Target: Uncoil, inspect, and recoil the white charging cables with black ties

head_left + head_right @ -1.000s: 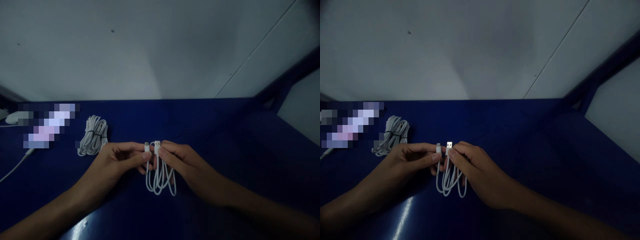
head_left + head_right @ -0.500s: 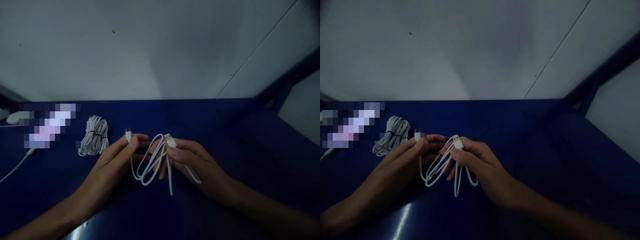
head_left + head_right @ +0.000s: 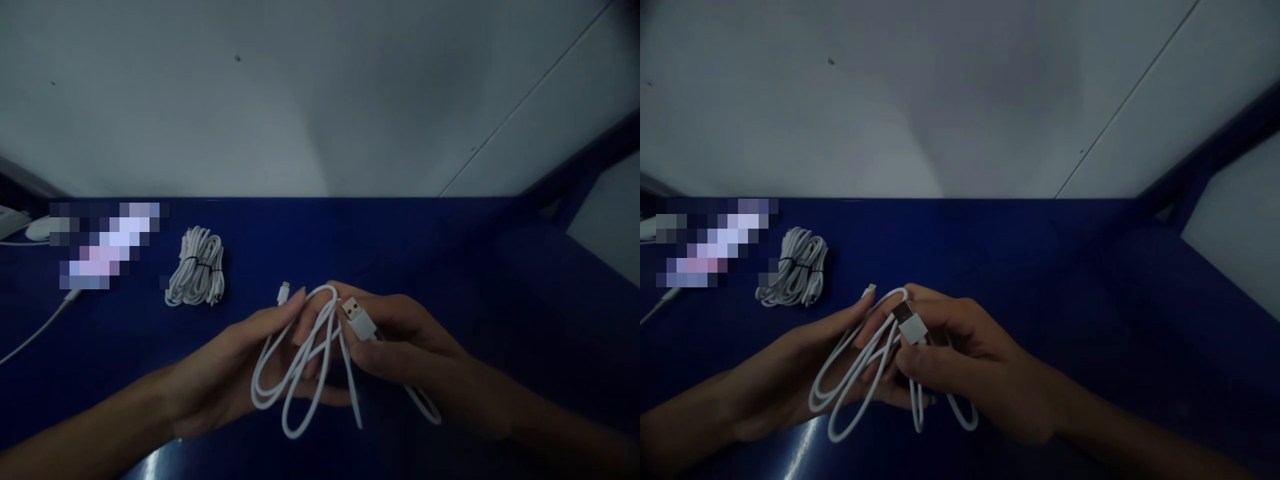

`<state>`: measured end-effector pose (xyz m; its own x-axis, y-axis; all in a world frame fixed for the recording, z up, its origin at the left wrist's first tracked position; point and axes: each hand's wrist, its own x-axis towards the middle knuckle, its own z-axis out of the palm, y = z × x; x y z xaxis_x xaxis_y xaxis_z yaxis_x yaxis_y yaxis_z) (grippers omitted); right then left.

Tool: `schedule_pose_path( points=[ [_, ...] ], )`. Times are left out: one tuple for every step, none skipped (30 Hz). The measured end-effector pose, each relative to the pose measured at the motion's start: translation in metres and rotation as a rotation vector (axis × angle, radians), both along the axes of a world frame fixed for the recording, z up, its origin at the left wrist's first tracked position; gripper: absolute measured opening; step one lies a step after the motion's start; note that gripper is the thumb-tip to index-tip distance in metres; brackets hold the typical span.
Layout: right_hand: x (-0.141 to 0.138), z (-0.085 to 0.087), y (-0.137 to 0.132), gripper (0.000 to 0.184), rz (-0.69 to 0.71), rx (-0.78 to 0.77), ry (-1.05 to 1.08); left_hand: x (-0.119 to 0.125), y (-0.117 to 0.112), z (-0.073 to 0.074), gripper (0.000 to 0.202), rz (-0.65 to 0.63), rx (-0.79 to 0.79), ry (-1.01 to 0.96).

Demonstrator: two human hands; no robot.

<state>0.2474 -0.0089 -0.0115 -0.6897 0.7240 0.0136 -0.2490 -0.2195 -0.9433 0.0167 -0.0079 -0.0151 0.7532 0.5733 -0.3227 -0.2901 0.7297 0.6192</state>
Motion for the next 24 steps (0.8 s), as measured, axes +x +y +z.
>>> schedule_pose_path(
  points=[
    [0.001,0.001,0.0,0.019,0.005,0.022,-0.013,0.001,0.0,0.0,0.055,-0.032,-0.022,-0.029],
    [0.002,0.001,0.0,0.018,0.007,0.042,-0.022,0.001,0.0,0.0,0.055,-0.068,-0.049,-0.057],
    [0.002,0.001,0.0,0.018,0.007,0.058,-0.029,0.002,0.0,0.0,0.055,-0.097,-0.068,-0.077],
    [0.003,0.002,0.0,0.018,0.001,0.065,-0.043,0.002,0.0,0.0,0.054,-0.103,-0.066,-0.082],
    [0.004,0.002,0.0,0.019,-0.01,0.068,-0.059,0.002,-0.001,0.0,0.054,-0.101,-0.06,-0.08],
    [0.004,0.001,0.0,0.02,-0.03,0.074,-0.083,0.002,-0.001,-0.001,0.053,-0.091,-0.051,-0.071],
    [0.004,0.001,0.0,0.021,-0.057,0.091,-0.112,0.001,-0.001,-0.001,0.053,-0.074,-0.037,-0.06],
    [0.004,0.001,0.0,0.021,-0.093,0.121,-0.148,0.001,-0.001,-0.003,0.053,-0.051,-0.017,-0.048],
    [0.003,0.001,-0.001,0.021,-0.135,0.16,-0.185,0.0,0.0,-0.004,0.053,-0.027,0.005,-0.033],
    [0.003,0.0,-0.001,0.021,-0.18,0.195,-0.214,0.0,0.0,-0.005,0.052,-0.003,0.031,-0.02],
    [0.002,-0.001,-0.001,0.021,-0.227,0.217,-0.236,-0.001,0.001,-0.007,0.052,0.022,0.055,-0.005],
    [0.001,-0.002,-0.001,0.021,-0.274,0.225,-0.256,-0.001,0.001,-0.009,0.051,0.049,0.074,0.01],
    [0.0,-0.003,-0.001,0.021,-0.321,0.223,-0.272,-0.001,0.001,-0.01,0.05,0.081,0.087,0.022],
    [0.0,-0.005,-0.001,0.02,-0.37,0.217,-0.289,0.0,0.001,-0.011,0.049,0.114,0.091,0.033],
    [0.0,-0.006,-0.001,0.02,-0.418,0.223,-0.303,0.001,0.001,-0.012,0.049,0.148,0.09,0.041],
    [0.0,-0.008,-0.001,0.02,-0.459,0.234,-0.317,0.002,0.001,-0.012,0.048,0.181,0.086,0.049],
    [0.0,-0.009,0.0,0.019,-0.488,0.246,-0.328,0.003,0.001,-0.012,0.047,0.212,0.083,0.056],
    [0.0,-0.011,0.0,0.019,-0.504,0.252,-0.333,0.004,0.002,-0.012,0.047,0.24,0.086,0.064],
    [0.0,-0.012,0.001,0.02,-0.509,0.246,-0.335,0.006,0.002,-0.011,0.047,0.263,0.093,0.071],
    [0.0,-0.014,0.002,0.022,-0.511,0.236,-0.335,0.007,0.002,-0.011,0.047,0.285,0.102,0.075],
    [0.0,-0.015,0.002,0.023,-0.517,0.225,-0.336,0.008,0.002,-0.01,0.048,0.296,0.115,0.077],
    [0.0,-0.016,0.003,0.025,-0.531,0.214,-0.343,0.009,0.003,-0.01,0.049,0.305,0.123,0.081],
    [0.001,-0.016,0.004,0.026,-0.545,0.198,-0.356,0.01,0.003,-0.01,0.049,0.311,0.128,0.085],
    [0.001,-0.016,0.004,0.027,-0.556,0.182,-0.374,0.01,0.003,-0.01,0.05,0.316,0.129,0.089]
  ],
)
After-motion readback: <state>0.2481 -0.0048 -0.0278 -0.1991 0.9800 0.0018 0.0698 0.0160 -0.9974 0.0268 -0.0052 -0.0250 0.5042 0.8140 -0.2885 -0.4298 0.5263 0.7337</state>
